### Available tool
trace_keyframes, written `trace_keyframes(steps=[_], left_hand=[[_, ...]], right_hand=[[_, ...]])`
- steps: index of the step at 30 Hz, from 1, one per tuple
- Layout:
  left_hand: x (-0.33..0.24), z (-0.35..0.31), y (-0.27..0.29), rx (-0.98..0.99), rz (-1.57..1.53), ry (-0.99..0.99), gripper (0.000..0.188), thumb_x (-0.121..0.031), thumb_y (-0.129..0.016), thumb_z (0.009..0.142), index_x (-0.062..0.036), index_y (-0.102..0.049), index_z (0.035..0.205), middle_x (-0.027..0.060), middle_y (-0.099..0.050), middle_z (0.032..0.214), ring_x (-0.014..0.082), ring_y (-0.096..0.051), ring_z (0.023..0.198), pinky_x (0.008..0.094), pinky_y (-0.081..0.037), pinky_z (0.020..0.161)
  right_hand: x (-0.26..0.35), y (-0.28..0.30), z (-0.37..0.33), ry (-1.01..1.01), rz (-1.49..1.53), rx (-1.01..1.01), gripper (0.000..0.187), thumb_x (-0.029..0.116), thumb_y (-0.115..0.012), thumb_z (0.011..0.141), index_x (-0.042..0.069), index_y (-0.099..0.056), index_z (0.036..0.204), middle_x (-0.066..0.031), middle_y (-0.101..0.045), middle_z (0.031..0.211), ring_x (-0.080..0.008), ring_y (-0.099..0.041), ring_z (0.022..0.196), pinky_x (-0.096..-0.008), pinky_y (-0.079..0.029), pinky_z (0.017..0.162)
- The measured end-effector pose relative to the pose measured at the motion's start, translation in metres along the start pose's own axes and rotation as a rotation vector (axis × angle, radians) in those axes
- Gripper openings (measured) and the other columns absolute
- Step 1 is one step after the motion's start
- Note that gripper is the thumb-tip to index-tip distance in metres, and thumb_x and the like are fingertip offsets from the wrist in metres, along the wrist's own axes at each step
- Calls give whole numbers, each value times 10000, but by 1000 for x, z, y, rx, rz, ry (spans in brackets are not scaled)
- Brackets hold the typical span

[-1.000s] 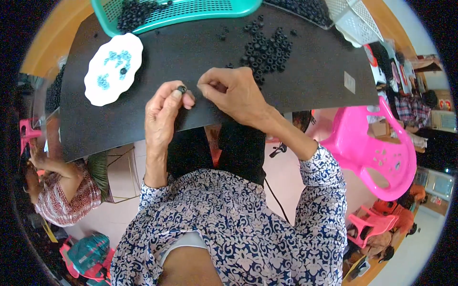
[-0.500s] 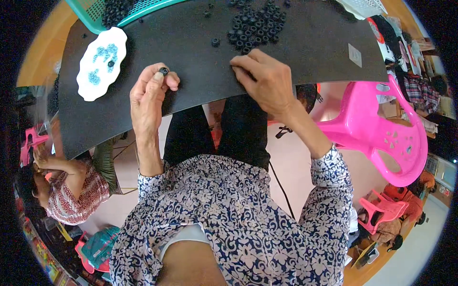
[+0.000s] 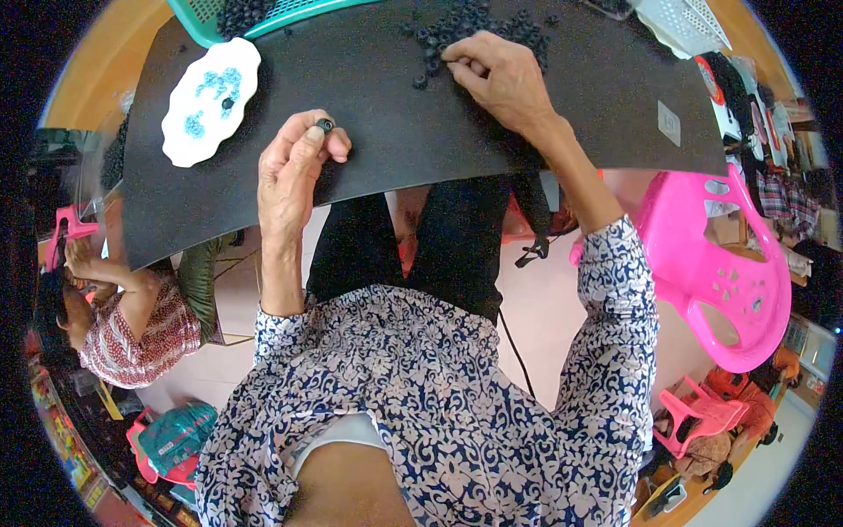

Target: Assemble small black rubber components by inserting blue pins or beads into them by hand.

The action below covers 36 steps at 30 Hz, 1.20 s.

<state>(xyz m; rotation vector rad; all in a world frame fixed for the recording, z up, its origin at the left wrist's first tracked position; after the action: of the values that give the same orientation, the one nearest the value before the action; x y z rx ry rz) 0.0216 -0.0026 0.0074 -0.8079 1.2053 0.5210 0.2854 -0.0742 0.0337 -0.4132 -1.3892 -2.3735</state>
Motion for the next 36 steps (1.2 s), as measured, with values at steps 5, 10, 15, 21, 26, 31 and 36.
trace_keyframes(steps=[5, 10, 15, 21, 26, 31, 36], left_hand=[[0, -3, 2, 22, -4, 18, 180, -104, -515, 991, 46, -597, 1046, 61, -643, 826, 105, -587, 774, 249, -491, 751], [0, -7, 3, 32, 42, 19, 185, -119, -513, 995, 36, -600, 1048, 39, -636, 806, 97, -594, 763, 242, -491, 733], [-3, -8, 2, 57, 12, 12, 193, -127, -509, 986, 37, -586, 1053, 52, -642, 791, 108, -599, 753, 257, -493, 722], [-7, -7, 1, 32, 69, 45, 199, -107, -503, 950, 40, -576, 1062, 83, -651, 752, 127, -614, 716, 271, -499, 687], [-10, -10, 3, 33, 118, 65, 198, -114, -518, 945, 28, -583, 1068, 64, -641, 742, 110, -597, 691, 261, -486, 655], [-12, -7, 1, 38, 108, 70, 201, -113, -528, 942, 28, -588, 1071, 66, -647, 749, 111, -598, 692, 260, -487, 653], [-7, -6, 6, -7, 64, 21, 198, -87, -532, 933, 41, -593, 1071, 69, -658, 774, 123, -619, 740, 256, -498, 701]], right_hand=[[10, -5, 5, -86, 88, -105, 135, 35, -668, 849, 23, -692, 981, -21, -598, 751, -78, -498, 609, -230, -436, 590], [33, -15, 43, -125, 194, -60, 160, 28, -654, 856, 22, -701, 1008, 7, -589, 723, -49, -467, 627, -213, -412, 584], [48, -53, 123, 62, 135, 78, 195, 99, -662, 850, 30, -703, 1027, -71, -701, 843, -120, -629, 707, -276, -503, 652], [49, -118, 179, 256, -46, 168, 235, 170, -675, 812, 21, -699, 993, -129, -692, 769, -235, -669, 666, -322, -538, 663], [57, -139, 178, 281, -165, 174, 218, 149, -669, 789, 13, -699, 956, -141, -688, 748, -283, -669, 656, -358, -543, 659], [56, -111, 155, 171, -91, 280, 240, 142, -687, 761, 32, -712, 973, -133, -682, 763, -264, -680, 719, -354, -542, 702], [69, -74, 97, -57, 291, 231, 243, 73, -673, 835, 18, -691, 1071, -3, -654, 863, -57, -607, 748, -210, -503, 696]])
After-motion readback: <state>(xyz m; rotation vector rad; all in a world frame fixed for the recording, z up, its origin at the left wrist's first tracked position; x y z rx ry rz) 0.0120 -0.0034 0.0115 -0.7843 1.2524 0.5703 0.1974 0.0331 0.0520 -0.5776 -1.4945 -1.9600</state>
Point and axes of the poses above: each hand's wrist, its own z-axis towards the middle knuckle, its own y-axis out of the back of the hand, x = y × z, the point moved 2 cm from there along z, towards the middle knuckle
